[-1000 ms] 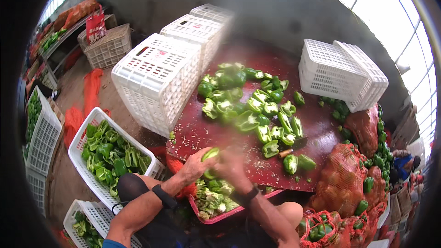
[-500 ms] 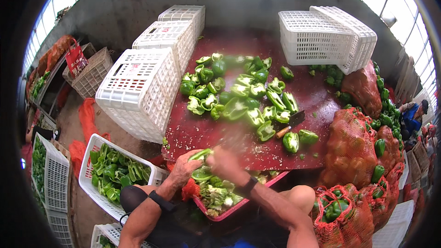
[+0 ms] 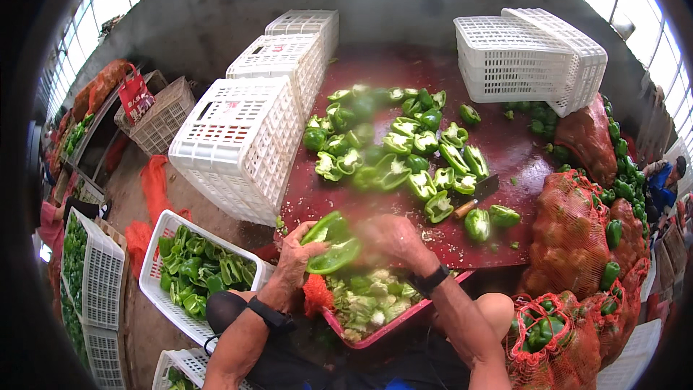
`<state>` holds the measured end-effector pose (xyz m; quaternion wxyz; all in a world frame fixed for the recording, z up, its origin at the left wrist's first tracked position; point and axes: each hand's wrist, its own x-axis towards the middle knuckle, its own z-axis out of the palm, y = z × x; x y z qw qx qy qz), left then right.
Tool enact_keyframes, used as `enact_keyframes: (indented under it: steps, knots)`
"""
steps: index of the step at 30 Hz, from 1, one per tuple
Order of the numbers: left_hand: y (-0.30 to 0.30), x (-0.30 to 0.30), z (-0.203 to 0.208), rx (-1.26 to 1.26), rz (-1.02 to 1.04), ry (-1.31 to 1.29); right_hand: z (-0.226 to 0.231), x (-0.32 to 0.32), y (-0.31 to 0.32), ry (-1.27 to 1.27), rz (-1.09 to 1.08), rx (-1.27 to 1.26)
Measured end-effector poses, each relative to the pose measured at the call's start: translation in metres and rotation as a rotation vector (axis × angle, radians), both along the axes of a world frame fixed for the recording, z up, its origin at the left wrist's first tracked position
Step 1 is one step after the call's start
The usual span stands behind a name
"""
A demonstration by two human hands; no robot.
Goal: Cutting green bell peppers, removing the cores and seeds, and sorting them into crates in a processing facility.
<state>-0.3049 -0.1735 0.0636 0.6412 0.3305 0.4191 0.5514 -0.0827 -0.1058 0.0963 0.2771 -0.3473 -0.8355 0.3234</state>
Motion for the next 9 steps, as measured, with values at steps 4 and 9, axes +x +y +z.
enact_keyframes:
  steps: [4,9]
  knots:
    - [0.002,0.005,0.004,0.09,0.004,0.171,-0.007,-0.002,-0.009,0.039,0.06,0.154]
    - [0.005,0.005,-0.003,0.175,0.036,0.502,0.011,-0.025,-0.013,0.145,0.019,-0.887]
